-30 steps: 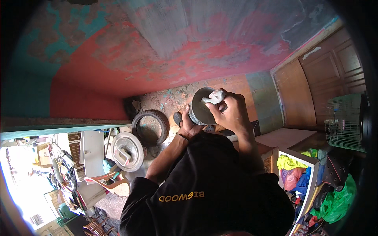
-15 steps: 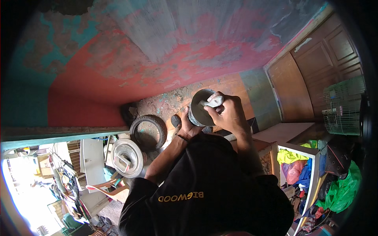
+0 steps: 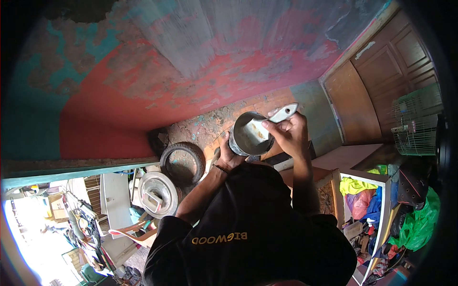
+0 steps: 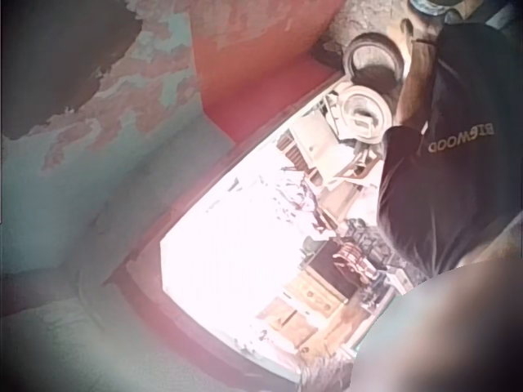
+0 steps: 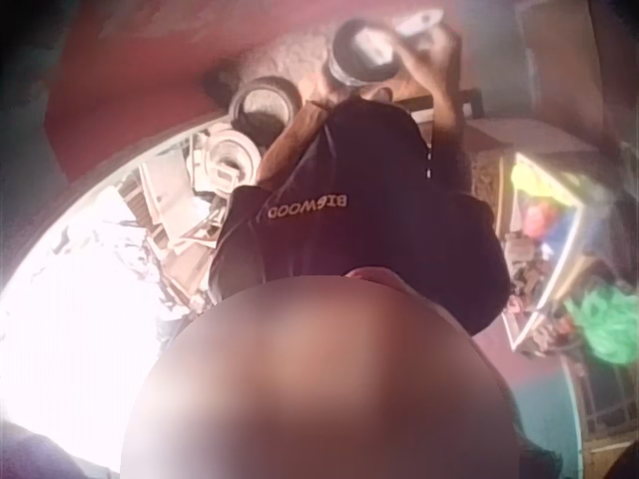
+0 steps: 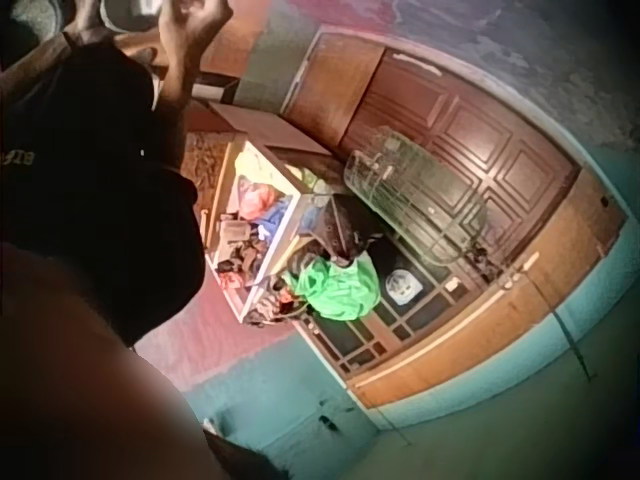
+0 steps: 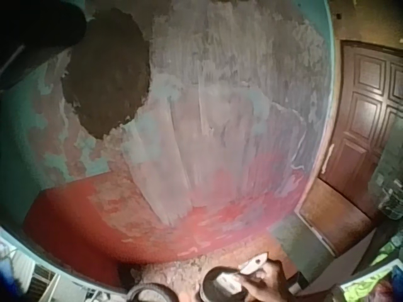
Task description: The person paints a concrete wall with white paint using a brush, dipping the brush into a paint bucket and applying paint to the wall in strokes.
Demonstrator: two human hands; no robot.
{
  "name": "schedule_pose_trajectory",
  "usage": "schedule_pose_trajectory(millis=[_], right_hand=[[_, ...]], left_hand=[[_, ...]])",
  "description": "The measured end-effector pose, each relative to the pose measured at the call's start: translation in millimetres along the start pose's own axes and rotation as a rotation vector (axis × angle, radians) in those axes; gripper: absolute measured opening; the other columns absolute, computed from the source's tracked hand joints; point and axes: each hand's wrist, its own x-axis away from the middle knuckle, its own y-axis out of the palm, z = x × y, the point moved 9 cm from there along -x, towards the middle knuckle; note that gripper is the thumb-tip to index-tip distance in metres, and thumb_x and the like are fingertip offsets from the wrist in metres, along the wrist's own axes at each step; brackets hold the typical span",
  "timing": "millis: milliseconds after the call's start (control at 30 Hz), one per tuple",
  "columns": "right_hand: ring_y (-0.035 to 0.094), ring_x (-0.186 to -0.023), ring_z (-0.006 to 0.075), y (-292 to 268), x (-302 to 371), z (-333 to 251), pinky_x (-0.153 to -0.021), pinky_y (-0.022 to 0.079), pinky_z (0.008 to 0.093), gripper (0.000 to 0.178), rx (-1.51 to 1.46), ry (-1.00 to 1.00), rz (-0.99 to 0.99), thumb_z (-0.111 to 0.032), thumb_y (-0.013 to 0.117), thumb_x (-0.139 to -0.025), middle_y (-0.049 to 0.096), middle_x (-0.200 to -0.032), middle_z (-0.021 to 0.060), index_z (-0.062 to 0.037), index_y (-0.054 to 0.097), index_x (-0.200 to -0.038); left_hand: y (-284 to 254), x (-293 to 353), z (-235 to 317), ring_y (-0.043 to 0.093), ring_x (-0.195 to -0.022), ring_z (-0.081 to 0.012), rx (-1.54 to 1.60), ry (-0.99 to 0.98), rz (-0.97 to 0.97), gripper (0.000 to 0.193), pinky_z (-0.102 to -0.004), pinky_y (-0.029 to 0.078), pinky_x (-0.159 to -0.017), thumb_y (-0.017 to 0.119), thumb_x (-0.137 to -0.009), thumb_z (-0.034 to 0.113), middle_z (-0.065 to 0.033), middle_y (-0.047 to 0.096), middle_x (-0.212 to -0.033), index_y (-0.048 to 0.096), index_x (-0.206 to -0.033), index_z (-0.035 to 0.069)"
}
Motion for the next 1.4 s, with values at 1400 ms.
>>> schedule_pose_trajectory(millis=[1400], right_hand=[[0.075,-0.070,0.0262,173.4,-7.9,-19.1,-0.062,0.056,0.0335,0.020,0.385,-0.346,-0.229,-0.018,0.079,-0.090,0.075,-0.081,0.0133,-0.0011,0.071,-0.097]], left_hand=[[-69.7,94.1,112.2,0.051,-0.140,-0.0384,0.104,0.281,0.092,0.082,-0.0602,0.040,-0.117,0.064,-0.092,0.066,-0.0152,0.054,-0.154,0.051,-0.152,0.012]])
